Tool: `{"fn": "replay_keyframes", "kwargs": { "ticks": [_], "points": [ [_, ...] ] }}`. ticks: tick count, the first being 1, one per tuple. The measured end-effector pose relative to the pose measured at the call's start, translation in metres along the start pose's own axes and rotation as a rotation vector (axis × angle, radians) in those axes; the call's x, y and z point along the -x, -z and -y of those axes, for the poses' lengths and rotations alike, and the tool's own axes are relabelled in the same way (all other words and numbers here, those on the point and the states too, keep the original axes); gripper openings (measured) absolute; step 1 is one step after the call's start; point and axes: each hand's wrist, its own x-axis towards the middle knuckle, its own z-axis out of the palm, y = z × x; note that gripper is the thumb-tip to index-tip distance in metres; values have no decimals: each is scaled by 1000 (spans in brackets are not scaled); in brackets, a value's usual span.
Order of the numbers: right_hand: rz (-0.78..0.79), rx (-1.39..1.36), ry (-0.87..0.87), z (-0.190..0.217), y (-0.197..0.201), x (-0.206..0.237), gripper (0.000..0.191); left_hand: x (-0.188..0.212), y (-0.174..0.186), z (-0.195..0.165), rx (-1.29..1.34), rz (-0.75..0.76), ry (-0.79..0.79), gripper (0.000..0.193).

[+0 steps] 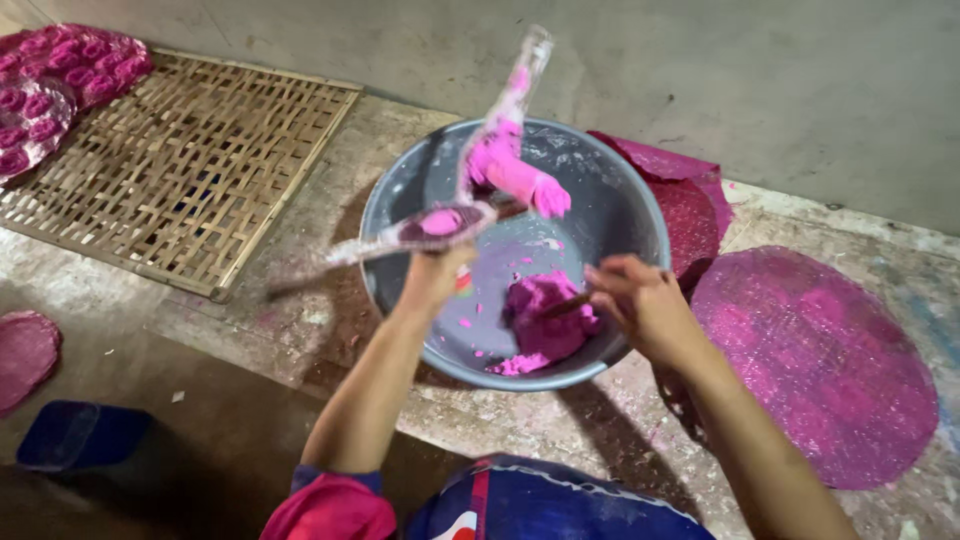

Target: The person uses a handheld extruder tool to pipe bright pink paste in spiral rosette shapes onto round trays. They load paste from a large basin into the extruder, squeeze rosettes onto the trays, cover finished trays with woven bamboo lids, and reload the tool repeatedly to continue filling trays.

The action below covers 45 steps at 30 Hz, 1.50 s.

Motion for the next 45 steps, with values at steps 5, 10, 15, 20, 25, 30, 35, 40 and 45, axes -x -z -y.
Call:
{"fn": "replay_keyframes", "kwargs": {
  "ticks": [5,10,15,20,25,30,35,40,45],
  "points": [
    [-389,-1316,184,22,2,11,74,85,-78,58,529,727,252,37],
    [-72,-1867,271,3,41,67,85,128,-126,62,-92,768,198,44],
    [-233,-879,235,-31,110,132,72,148,-172,5,-409,831,-444,39],
    [-233,-274,675,-53,162,171,65,163,-263,-23,-1239,841,-203,35],
    [-169,-237,560,-71,172,199,70,174,-309,9,-709,992,-229,34],
    [23,-545,304,-119,181,236,82,151,-318,52,-88,1275,-123,56],
    [786,-1156,-211,-224,179,257,86,121,-336,59,-203,1118,-203,61],
    [857,-1311,-660,-277,146,319,99,101,-343,57,924,1230,-124,87],
    [740,-1215,-976,-289,125,364,82,94,-374,111,1205,1203,-31,82]
  ]
}}
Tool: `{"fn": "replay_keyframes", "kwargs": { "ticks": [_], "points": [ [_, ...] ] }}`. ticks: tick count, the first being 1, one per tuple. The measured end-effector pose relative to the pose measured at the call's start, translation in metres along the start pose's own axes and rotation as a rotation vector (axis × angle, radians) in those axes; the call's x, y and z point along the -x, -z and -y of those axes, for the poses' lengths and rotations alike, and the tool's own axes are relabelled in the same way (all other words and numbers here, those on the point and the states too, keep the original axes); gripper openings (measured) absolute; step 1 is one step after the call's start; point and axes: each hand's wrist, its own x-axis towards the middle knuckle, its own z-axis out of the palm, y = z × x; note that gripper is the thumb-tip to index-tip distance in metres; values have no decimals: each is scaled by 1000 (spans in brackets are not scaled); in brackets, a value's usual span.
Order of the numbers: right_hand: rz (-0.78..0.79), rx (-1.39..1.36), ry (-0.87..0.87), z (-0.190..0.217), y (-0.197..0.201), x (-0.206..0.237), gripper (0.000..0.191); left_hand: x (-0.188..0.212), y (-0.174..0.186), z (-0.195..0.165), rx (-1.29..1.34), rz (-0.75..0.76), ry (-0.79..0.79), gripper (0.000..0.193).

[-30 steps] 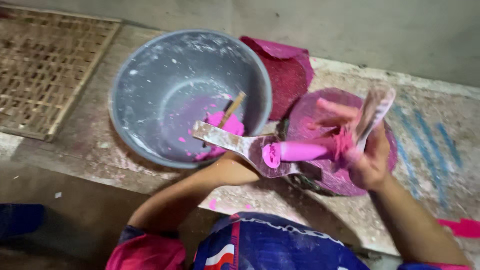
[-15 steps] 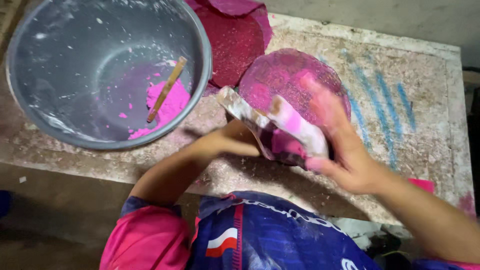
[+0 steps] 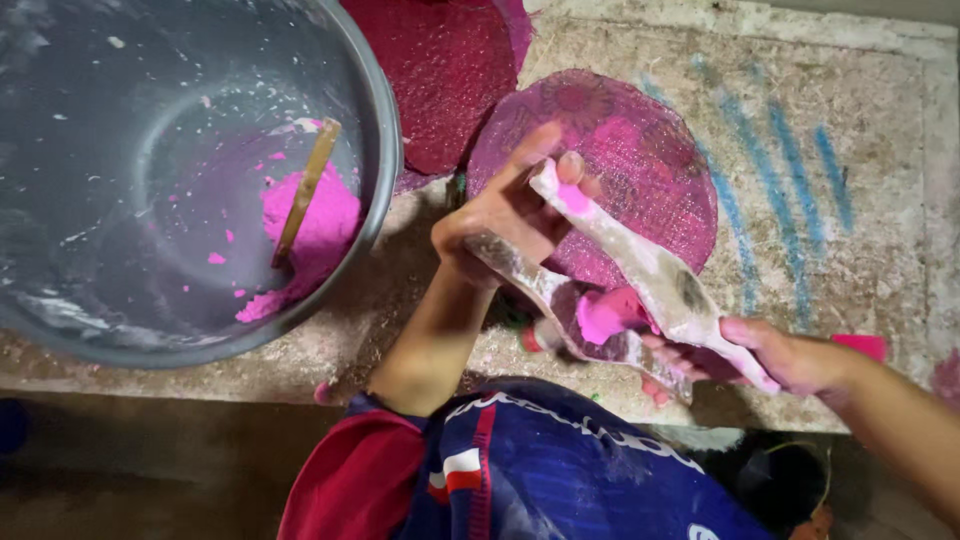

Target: The person uses a handheld extruder tool to pipe bright pink paste in spiral rosette shapes onto round trays. They load paste from a large basin into the extruder, squeeze rosettes onto the trays, cover finished trays with woven bamboo lids, and reload the tool repeatedly to continue filling trays.

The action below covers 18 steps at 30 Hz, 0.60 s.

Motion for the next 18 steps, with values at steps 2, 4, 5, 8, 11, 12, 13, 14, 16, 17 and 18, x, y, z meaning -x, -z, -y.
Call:
{"fn": "replay_keyframes", "kwargs": {
  "ticks": [2,4,5,8,11,12,13,14,16,17,18],
  "points": [
    [-4,63,-9,3,5,6,82,-1,19,8,-26,-60,7,65],
    [106,92,76,18,10,14,85,-7,32,10,39,-5,-4,41],
    [62,124,54,28,10,17,83,-11,35,10,53,13,-12,35],
    [-99,245,-57,57,4,17,83,-24,43,6,11,-25,-22,30],
    [-285,419,-208,74,-11,-1,85,-32,56,-3,256,-46,-71,27],
    [-312,478,-231,76,-17,-8,82,-28,60,-5,251,-63,-85,24],
    [-340,537,-253,78,-22,-13,79,-23,65,-8,245,-79,-100,24],
    [-285,538,-146,79,-27,-16,81,-18,68,-9,240,-97,-113,25],
    [-175,535,70,80,-35,-19,86,-7,71,-2,245,-174,-116,25],
    [-147,517,57,83,-37,-16,84,-4,72,3,248,-212,-117,25],
    [-119,498,44,87,-39,-12,82,-4,73,9,265,-221,-136,28]
  ]
}}
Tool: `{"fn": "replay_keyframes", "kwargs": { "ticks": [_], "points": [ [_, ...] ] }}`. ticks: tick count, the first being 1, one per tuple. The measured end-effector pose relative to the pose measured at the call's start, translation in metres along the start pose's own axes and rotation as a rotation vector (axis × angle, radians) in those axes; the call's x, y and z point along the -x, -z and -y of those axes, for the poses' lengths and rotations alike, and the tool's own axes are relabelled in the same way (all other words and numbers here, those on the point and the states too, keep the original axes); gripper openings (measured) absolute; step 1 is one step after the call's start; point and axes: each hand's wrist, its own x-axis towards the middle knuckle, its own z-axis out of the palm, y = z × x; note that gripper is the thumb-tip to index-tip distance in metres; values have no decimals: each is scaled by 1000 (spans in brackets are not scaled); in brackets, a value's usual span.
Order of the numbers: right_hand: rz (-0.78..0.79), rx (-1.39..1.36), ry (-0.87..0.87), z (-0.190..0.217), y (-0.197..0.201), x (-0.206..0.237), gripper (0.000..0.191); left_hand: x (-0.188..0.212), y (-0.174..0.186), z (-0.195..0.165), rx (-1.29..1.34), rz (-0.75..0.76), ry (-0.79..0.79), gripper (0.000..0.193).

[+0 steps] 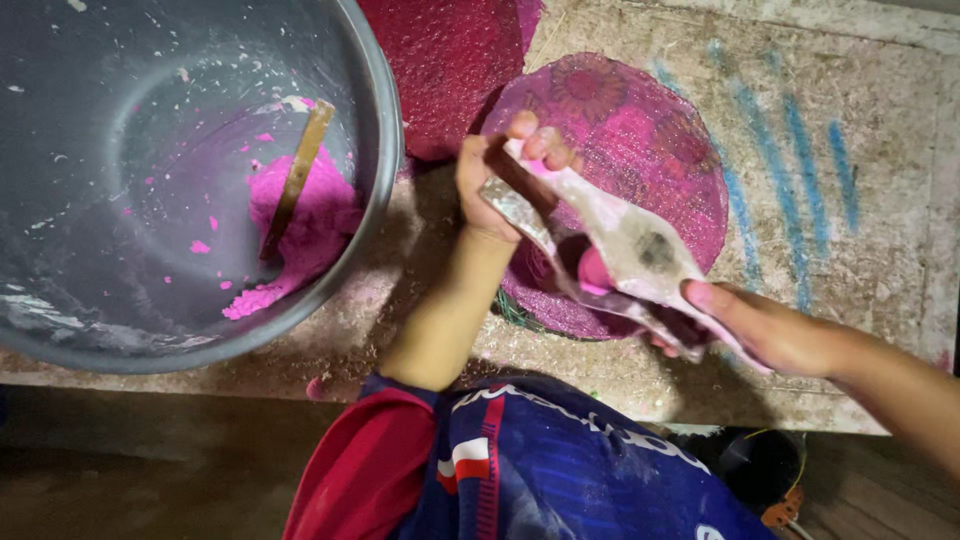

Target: The person uses a handheld extruder tool to pipe bright pink paste in spiral rosette shapes onto round trays. They load paste from a large basin into the extruder, squeeze rosettes onto the trays, cover finished trays with woven bamboo lids, and reload the tool repeatedly to continue filling trays.

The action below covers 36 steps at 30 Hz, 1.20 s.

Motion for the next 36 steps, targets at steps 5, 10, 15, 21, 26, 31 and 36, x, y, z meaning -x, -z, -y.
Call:
{"fn": "replay_keyframes", "kwargs": {
  "ticks": [5,10,15,21,26,31,36],
  "points": [
    [-166,64,-150,28,11,7,80,-21,5,10,1,54,-37,32],
    [-186,55,-149,40,-6,-6,82,-22,1,-17,-56,124,11,31],
    [-171,18,-123,33,0,6,75,-14,-1,7,13,88,-35,34],
    [-302,29,27,24,16,-7,69,-40,-1,0,-74,36,-32,39],
    [-229,-28,177,10,19,-11,68,-17,20,-19,-458,-661,288,66],
    [-271,-99,208,-4,21,-17,66,28,54,-12,-978,-745,730,59],
    [-285,-92,322,-18,22,-23,69,77,18,-5,-1593,-515,615,54]
  ]
}}
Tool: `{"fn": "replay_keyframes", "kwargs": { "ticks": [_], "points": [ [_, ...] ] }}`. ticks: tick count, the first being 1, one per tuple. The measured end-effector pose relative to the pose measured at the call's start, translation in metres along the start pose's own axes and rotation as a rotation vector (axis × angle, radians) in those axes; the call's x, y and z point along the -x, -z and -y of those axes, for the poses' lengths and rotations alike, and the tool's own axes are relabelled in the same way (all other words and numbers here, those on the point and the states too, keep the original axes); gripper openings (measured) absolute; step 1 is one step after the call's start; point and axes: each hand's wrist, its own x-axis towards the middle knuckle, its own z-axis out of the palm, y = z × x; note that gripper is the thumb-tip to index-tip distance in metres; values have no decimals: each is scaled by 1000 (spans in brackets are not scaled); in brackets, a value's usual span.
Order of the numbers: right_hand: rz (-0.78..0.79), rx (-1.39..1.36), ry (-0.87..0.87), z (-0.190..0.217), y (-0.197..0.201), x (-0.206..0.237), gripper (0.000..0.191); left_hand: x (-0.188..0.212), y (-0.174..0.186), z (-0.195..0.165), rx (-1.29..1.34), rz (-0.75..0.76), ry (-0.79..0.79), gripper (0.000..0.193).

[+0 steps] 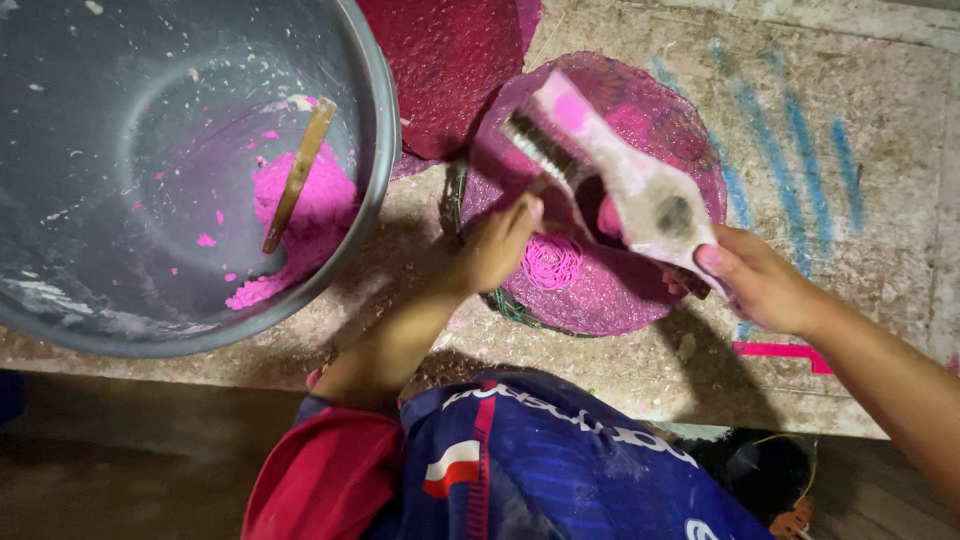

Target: The person uses a handheld extruder tool to pipe bright pink paste in spiral rosette shapes onto round trays. They load paste from a large basin into the extruder, squeeze rosettes onto the trays, cover finished trays with woven bamboo lids, and reload the tool repeatedly to continue filling trays.

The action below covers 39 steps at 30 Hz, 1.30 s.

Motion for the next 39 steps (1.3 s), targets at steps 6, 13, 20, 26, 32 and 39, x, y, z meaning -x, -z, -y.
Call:
{"fn": "replay_keyframes", "kwargs": {
  "ticks": [6,13,20,26,32,39],
  "points": [
    [173,-18,127,-19,12,8,85,47,16,-40,-43,-162,-417,62],
    [132,-247,-643,-4,-5,-16,71,-25,34,-90,1289,478,-675,78],
    [96,325,-300,58,8,-72,79,-88,65,-87,1499,379,-730,38],
    [115,252,-261,83,-15,-80,80,-89,67,-71,1500,370,-776,39],
    [-32,457,-254,103,1,-85,69,-107,70,-82,1508,342,-784,38],
    [24,329,-297,101,-13,-85,73,-96,76,-74,1481,307,-785,38]
  ]
}}
